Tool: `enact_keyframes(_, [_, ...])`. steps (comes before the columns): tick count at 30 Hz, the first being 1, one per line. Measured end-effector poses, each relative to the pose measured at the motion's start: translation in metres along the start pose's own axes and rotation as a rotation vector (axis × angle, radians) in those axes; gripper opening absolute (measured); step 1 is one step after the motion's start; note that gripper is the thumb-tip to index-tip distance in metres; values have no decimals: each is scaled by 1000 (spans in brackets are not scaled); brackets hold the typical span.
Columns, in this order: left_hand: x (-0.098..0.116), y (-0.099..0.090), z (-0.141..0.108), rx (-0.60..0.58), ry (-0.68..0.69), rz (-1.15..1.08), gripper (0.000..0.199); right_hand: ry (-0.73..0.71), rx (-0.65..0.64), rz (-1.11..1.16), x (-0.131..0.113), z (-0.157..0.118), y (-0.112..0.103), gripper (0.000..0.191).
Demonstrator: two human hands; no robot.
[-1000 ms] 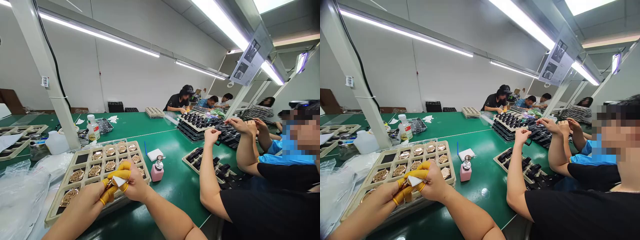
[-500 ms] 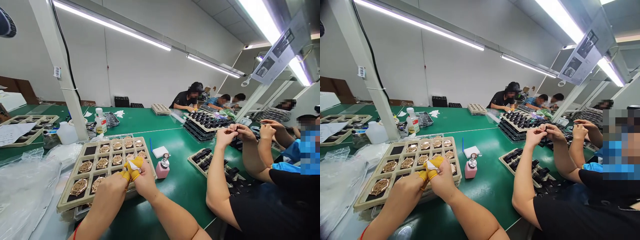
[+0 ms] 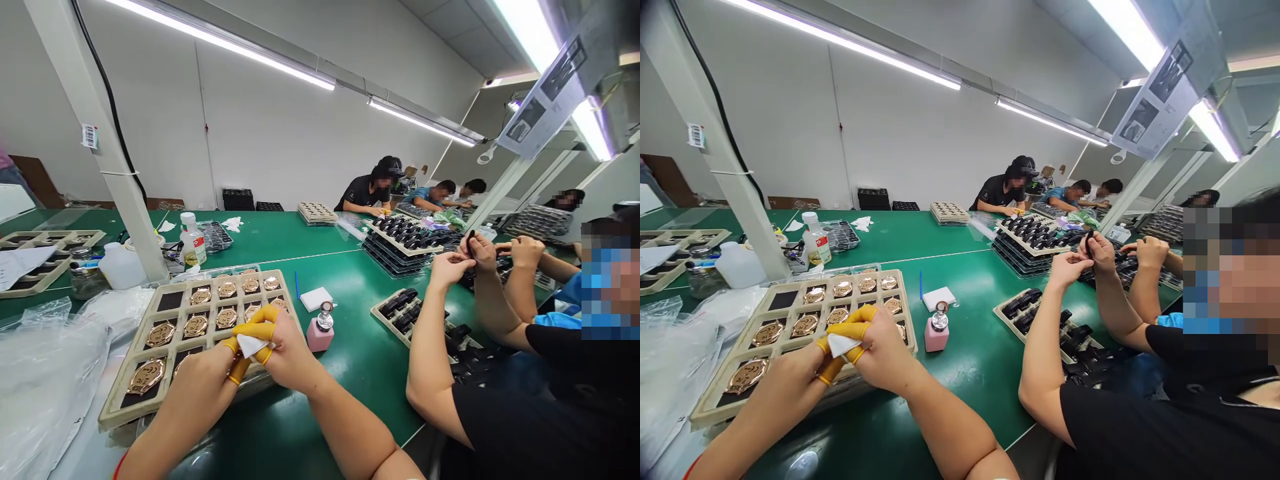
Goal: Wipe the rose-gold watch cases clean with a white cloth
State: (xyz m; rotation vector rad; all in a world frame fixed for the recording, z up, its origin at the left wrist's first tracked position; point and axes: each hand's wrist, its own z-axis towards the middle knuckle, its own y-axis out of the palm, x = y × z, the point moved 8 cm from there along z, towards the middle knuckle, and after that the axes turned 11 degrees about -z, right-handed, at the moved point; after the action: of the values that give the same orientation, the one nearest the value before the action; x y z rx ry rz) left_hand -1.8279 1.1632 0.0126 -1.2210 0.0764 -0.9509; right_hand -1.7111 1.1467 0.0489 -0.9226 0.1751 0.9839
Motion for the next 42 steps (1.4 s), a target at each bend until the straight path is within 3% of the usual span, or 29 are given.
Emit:
enact_keyframes(4, [-4, -5, 1, 69, -1, -3, 28, 49, 140, -68, 2, -1, 12, 23])
enact_keyframes(7, [4, -4, 2, 120, 69, 131, 29, 252, 218, 146, 26, -3, 21, 27])
enact_keyframes(10, [11, 3, 3, 87, 110, 221, 31, 432, 152, 367, 49, -2, 34, 29])
enact_keyframes(12, [14, 4, 2, 48, 114, 146, 31, 463, 124, 413, 59, -1, 33, 30])
enact_keyframes(16, [13, -7, 1, 41, 41, -240, 29, 504, 179, 498, 73, -5, 13, 29])
enact_keyframes(18, [11, -13, 1, 55, -8, -370, 25, 476, 219, 535, 68, -9, 1, 27])
enact_keyframes(23, [15, -20, 1, 37, -38, -376, 16, 117, 131, 326, 11, -11, -1, 19])
enact_keyframes(26, [21, -20, -1, 107, 10, -279, 19, 80, 250, 231, 0, -15, 6, 21])
enact_keyframes(30, [35, -9, -5, 236, 181, -34, 27, 332, 389, 450, 28, -22, 19, 13])
enact_keyframes(33, [36, 1, -3, 235, 229, 15, 30, 564, 286, 671, 53, -19, 33, 18])
enact_keyframes(35, [31, 0, 1, 191, 191, -148, 24, 638, 206, 772, 62, -16, 34, 21])
enact_keyframes(37, [26, -2, 3, 113, 108, -419, 19, 652, 236, 808, 69, -15, 22, 23])
enact_keyframes(40, [22, -2, 4, -23, -41, -764, 19, 527, 351, 738, 63, -17, -5, 19])
enact_keyframes(42, [25, -4, 3, -57, -76, -864, 23, 397, 317, 603, 46, -17, -13, 14])
